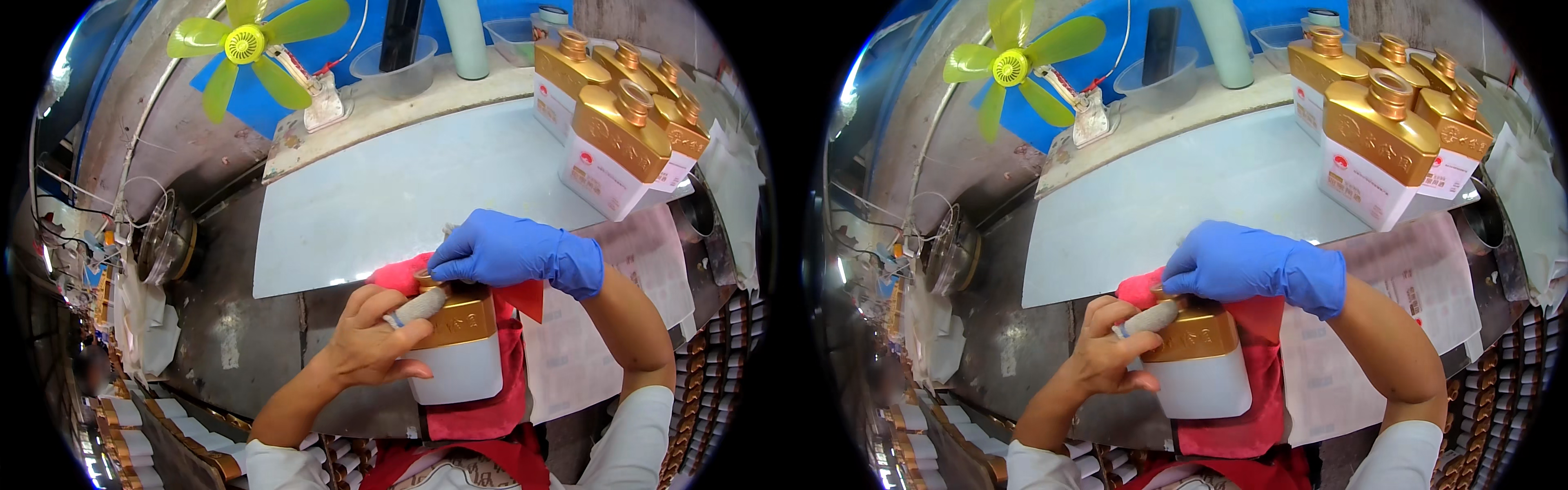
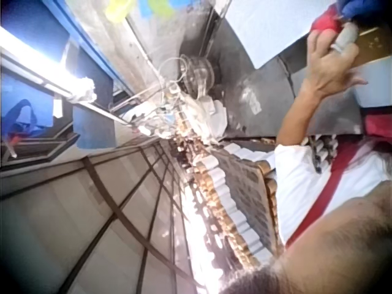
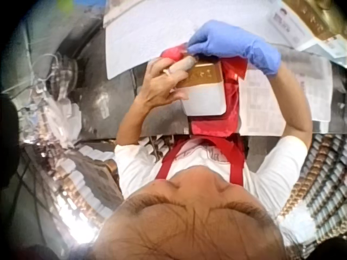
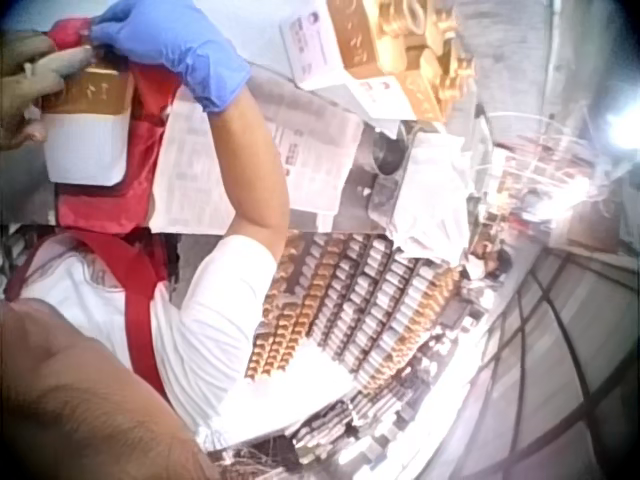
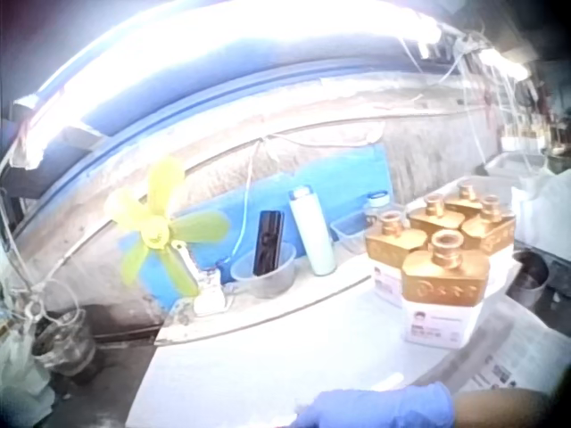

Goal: The person applies labels to gold-topped white bottles, smoothing each label with a red squeegee and then screwing on a cap. The person repeats this process for multiple bottles, placing finished units on a nearby shelf.

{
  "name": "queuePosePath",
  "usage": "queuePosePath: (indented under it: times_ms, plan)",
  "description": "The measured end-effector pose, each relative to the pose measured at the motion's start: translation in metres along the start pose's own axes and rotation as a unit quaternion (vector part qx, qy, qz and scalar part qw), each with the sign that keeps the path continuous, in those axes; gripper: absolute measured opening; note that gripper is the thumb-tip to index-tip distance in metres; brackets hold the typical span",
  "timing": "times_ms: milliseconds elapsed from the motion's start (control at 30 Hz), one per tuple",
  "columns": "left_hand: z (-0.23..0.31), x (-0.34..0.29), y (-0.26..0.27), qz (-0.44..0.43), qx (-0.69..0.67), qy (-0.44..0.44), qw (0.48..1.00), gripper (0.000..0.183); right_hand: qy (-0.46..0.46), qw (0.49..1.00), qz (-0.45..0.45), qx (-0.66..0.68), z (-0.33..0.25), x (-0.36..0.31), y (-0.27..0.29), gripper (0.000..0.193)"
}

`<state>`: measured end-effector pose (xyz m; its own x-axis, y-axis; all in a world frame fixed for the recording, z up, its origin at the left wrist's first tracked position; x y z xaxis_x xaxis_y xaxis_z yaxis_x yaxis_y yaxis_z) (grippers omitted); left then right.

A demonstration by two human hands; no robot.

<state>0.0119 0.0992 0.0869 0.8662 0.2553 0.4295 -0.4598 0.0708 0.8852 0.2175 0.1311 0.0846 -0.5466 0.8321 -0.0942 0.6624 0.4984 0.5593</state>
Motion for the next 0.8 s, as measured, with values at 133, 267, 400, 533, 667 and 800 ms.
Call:
queuePosePath:
  times_ms: [133,267,400,533,667,800]
  plan:
    - [0.010,0.019,0.002,-0.055,0.074,-0.034,0.995,0.054,-0.068,0.997,-0.038,0.018,-0.009,0.000,0.005,0.026]
    - [0.028,0.035,0.002,-0.061,0.100,-0.047,0.992,0.065,-0.065,0.996,-0.046,0.042,-0.014,-0.005,0.004,0.027]
    - [0.049,0.040,-0.001,-0.111,0.225,-0.070,0.965,0.076,-0.049,0.996,-0.067,0.016,-0.035,-0.012,0.002,0.028]
    - [0.064,0.036,-0.003,-0.143,0.312,-0.086,0.935,0.076,-0.060,0.993,-0.074,-0.072,-0.068,-0.022,-0.001,0.025]
    - [0.085,0.034,0.004,-0.194,0.368,-0.078,0.906,0.075,-0.021,0.992,-0.068,-0.101,-0.084,-0.034,-0.008,0.024]
    - [0.094,0.025,0.009,-0.103,0.344,-0.087,0.929,0.078,0.005,0.980,-0.029,-0.196,-0.096,-0.049,-0.015,0.024]
Point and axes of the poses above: each hand's wrist, its own x-axis towards the middle knuckle, its own y-axis out of the back of the hand, z = x × y, the point moved 3 cm from there along x, towards the middle knuckle
